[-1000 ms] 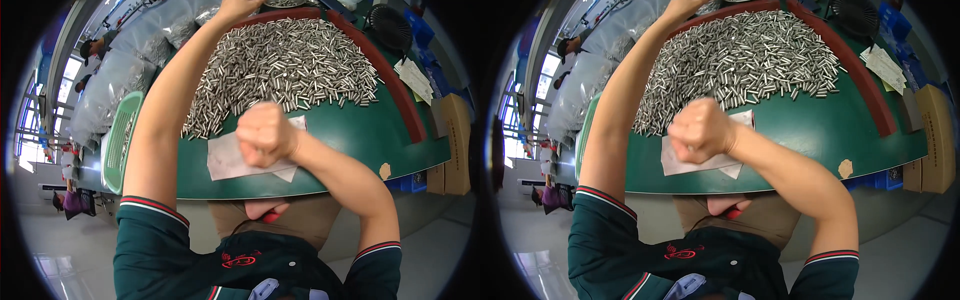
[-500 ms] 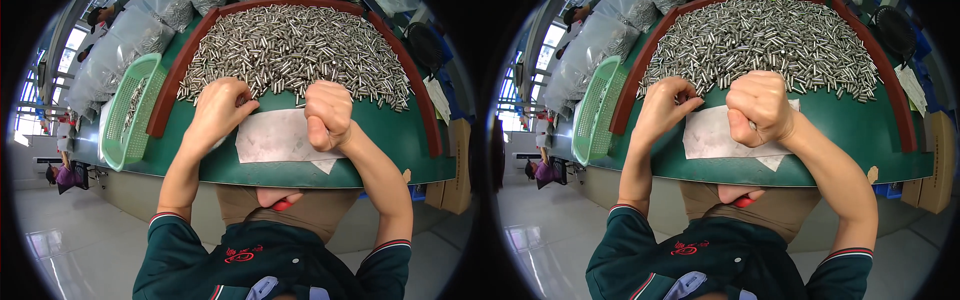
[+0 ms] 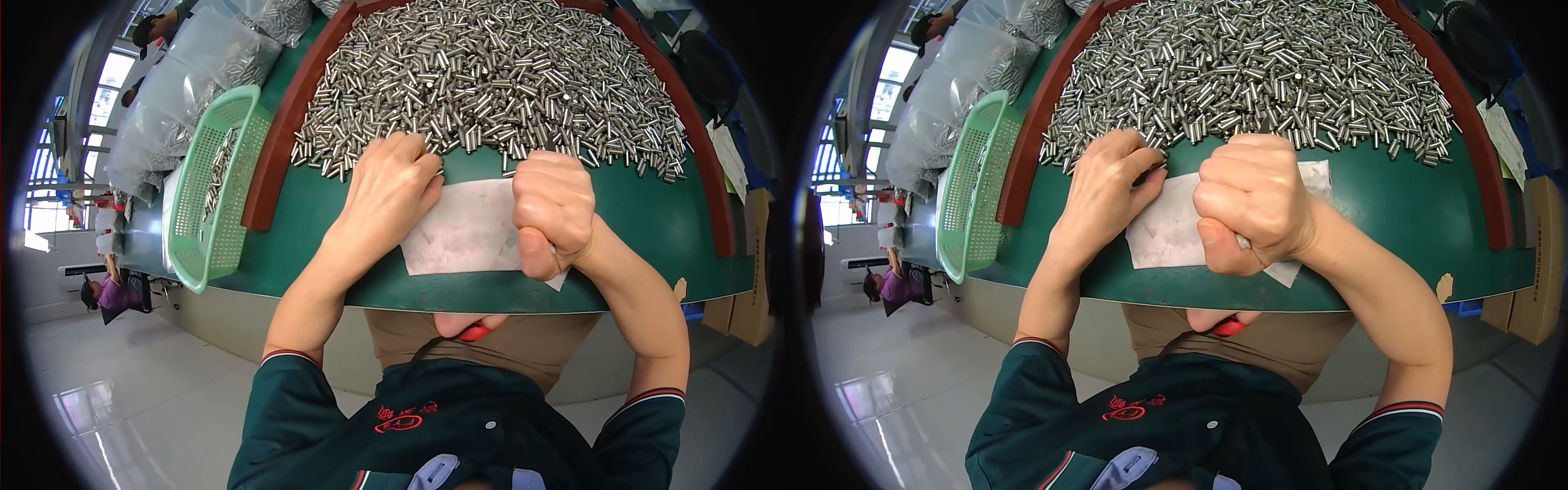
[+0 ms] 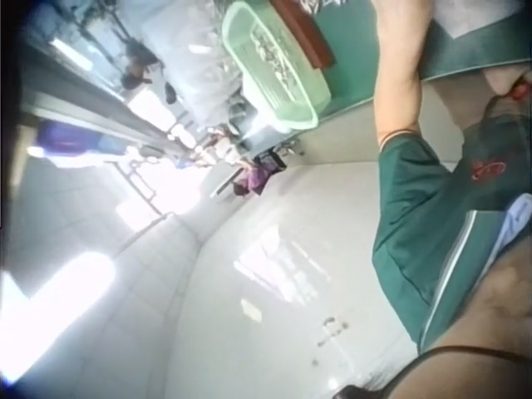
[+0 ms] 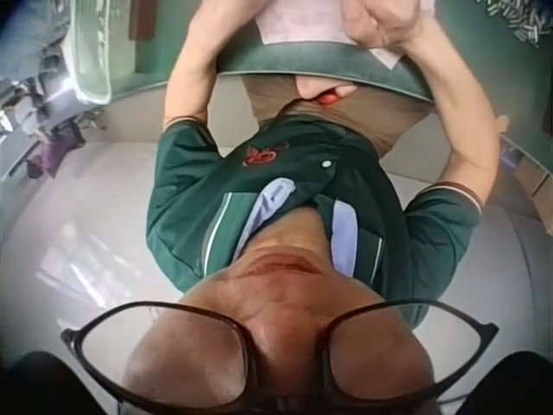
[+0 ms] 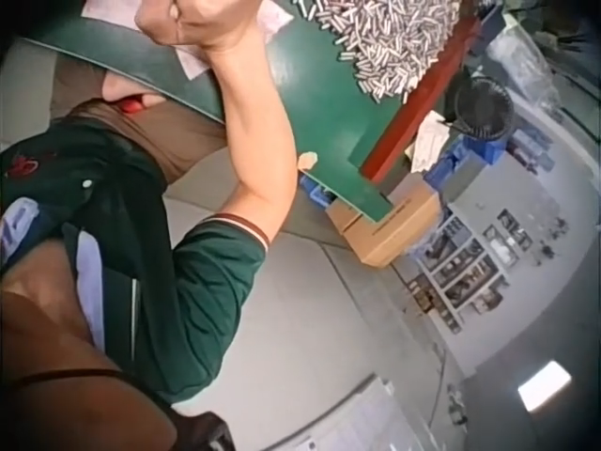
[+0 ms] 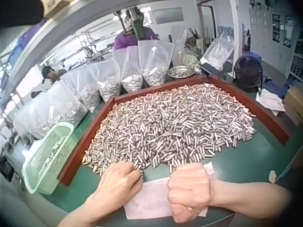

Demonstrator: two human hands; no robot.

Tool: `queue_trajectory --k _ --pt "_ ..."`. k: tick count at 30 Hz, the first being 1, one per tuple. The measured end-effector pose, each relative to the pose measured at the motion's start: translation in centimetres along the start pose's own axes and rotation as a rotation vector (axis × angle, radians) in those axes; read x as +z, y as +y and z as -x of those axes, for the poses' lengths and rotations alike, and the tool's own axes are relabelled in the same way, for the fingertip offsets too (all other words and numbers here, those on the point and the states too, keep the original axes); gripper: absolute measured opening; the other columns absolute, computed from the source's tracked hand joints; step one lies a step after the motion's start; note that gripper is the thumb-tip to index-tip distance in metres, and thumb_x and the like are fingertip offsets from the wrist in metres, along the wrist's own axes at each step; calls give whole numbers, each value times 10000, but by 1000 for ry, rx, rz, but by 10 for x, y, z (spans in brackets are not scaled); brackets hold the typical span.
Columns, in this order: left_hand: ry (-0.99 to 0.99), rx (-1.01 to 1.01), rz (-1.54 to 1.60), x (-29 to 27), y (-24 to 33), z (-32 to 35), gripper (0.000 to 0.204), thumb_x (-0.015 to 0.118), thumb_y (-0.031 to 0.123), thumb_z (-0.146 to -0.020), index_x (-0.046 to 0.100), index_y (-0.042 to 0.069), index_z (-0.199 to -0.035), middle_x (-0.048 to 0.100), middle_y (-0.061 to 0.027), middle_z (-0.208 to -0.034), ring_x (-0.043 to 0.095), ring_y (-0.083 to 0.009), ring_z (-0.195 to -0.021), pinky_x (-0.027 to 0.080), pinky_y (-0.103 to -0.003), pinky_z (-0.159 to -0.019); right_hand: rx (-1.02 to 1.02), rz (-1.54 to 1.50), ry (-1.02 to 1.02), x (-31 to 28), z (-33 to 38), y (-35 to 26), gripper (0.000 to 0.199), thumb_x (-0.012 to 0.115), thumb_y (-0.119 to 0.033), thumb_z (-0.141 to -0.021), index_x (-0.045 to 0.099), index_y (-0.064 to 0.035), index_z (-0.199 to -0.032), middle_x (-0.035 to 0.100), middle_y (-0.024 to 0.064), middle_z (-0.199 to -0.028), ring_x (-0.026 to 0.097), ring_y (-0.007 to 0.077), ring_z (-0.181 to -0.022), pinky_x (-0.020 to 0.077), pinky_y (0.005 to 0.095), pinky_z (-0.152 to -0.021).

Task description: The worker is inspecting and sorting small cylindrical metal components at a factory workbench using a pointed tool.

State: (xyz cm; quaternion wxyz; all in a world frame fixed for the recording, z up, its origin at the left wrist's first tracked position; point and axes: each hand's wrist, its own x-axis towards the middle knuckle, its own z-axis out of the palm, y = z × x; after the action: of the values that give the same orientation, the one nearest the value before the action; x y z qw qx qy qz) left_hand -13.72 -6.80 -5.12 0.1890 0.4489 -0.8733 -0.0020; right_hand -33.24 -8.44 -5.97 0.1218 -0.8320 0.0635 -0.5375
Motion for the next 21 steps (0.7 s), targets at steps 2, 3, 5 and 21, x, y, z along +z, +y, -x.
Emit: queue_trajectory --k 2,3,5,21 --pt "26 34 -34 2 -3 -1 102 624 61 -645 561 13 -710 499 -85 -689 507 -255 -678 407 -358 -608 0 -7 -3 2 -1 -1 169 482 -114 -521 320 -77 -491 251 29 -480 270 189 -368 221 300 -357" --pt "19 31 -38 4 -4 -1 105 624 60 -640 564 20 -716 500 -81 -704 503 -250 -690 398 -349 -622 0 -6 -2 3 0 -1 169 482 -114 -521 320 -77 -491 251 29 -480 270 189 -368 221 300 -357" --pt "13 31 -44 3 -4 -2 109 625 58 -636 567 26 -723 501 -78 -720 498 -245 -703 389 -341 -636 1 5 -11 3 -1 -2 167 483 -113 -510 321 -77 -490 254 29 -479 270 189 -368 222 297 -356" --pt "399 -48 797 19 -9 -13 117 597 -6 -694 548 21 -797 551 -74 -868 523 -183 -815 415 -279 -727 6 10 -34 -3 -4 -6 185 499 -131 -534 327 -77 -493 272 36 -474 296 196 -366 236 309 -355"
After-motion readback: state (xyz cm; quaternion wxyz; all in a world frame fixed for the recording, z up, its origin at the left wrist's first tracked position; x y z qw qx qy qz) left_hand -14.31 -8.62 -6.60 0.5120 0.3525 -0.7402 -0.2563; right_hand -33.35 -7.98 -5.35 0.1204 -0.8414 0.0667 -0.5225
